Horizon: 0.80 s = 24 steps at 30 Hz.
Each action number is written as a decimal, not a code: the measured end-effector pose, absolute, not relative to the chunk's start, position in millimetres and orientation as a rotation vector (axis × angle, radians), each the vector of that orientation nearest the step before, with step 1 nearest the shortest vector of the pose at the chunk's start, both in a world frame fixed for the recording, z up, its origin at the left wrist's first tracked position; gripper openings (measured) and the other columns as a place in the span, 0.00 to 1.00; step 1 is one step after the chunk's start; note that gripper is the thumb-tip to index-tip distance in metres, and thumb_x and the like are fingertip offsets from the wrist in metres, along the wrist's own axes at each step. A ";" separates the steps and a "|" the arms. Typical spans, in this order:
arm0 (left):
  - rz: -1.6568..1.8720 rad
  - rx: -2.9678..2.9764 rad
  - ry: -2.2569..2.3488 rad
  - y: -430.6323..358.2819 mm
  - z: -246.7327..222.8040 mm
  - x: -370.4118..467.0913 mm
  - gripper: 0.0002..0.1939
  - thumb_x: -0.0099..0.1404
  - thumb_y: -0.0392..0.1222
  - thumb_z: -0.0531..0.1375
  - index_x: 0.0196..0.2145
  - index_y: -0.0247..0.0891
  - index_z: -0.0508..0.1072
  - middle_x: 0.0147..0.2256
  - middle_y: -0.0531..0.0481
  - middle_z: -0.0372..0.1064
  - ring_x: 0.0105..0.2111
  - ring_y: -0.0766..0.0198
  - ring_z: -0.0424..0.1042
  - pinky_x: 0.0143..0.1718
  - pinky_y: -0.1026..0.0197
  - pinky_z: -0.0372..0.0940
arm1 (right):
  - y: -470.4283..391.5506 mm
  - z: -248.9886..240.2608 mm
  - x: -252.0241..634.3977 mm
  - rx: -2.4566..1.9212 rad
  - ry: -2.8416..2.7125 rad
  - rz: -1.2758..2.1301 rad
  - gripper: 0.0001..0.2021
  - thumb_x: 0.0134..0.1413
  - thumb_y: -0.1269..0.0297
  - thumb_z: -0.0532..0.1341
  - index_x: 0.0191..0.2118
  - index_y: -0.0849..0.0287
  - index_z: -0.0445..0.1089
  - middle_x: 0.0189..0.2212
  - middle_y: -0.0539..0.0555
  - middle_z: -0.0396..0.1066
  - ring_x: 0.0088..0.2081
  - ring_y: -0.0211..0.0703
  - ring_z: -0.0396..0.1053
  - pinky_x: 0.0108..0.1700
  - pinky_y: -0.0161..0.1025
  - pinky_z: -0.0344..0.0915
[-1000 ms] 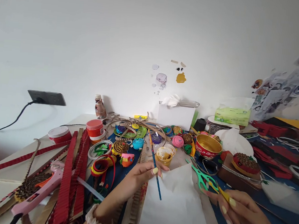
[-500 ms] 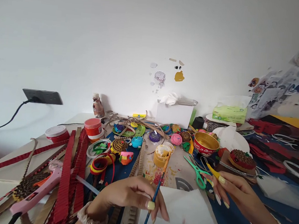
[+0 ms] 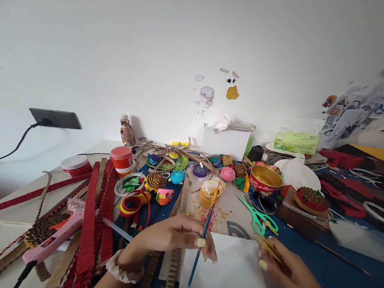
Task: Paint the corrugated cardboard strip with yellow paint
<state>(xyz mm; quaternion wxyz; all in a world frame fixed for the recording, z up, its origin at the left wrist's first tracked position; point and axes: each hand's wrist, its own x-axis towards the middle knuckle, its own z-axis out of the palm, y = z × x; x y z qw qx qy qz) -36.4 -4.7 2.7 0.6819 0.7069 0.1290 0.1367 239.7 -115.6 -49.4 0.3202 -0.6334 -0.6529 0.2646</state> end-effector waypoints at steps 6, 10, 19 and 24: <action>0.421 1.562 0.381 -3.9 -3.2 -34.6 0.14 0.63 0.47 0.58 0.35 0.35 0.79 0.33 0.45 0.77 0.34 0.61 0.71 0.39 0.63 0.62 | -134.3 -69.1 244.6 -1.707 -1.884 0.546 0.13 0.48 0.53 0.60 0.35 0.53 0.76 0.31 0.52 0.78 0.31 0.44 0.75 0.32 0.30 0.69; 0.478 1.532 0.434 -4.3 -3.5 -32.1 0.14 0.62 0.47 0.58 0.32 0.35 0.78 0.32 0.46 0.77 0.35 0.61 0.71 0.39 0.63 0.62 | -125.9 -65.4 249.5 -1.751 -1.828 0.479 0.16 0.47 0.54 0.60 0.42 0.52 0.76 0.39 0.52 0.77 0.36 0.45 0.76 0.38 0.30 0.68; 0.610 1.477 0.589 -5.2 1.5 -31.5 0.16 0.61 0.49 0.58 0.25 0.34 0.77 0.24 0.50 0.72 0.27 0.64 0.67 0.33 0.64 0.59 | -84.0 -50.2 222.0 -1.940 -1.848 0.631 0.14 0.50 0.60 0.56 0.40 0.55 0.74 0.34 0.52 0.77 0.33 0.44 0.73 0.36 0.35 0.64; 0.807 1.417 0.694 -1.5 -2.1 -27.2 0.16 0.60 0.52 0.58 0.25 0.36 0.75 0.24 0.53 0.70 0.27 0.63 0.64 0.34 0.64 0.58 | -83.4 -53.2 216.0 -1.976 -1.839 0.634 0.10 0.51 0.61 0.55 0.34 0.55 0.72 0.25 0.50 0.75 0.28 0.43 0.71 0.30 0.34 0.60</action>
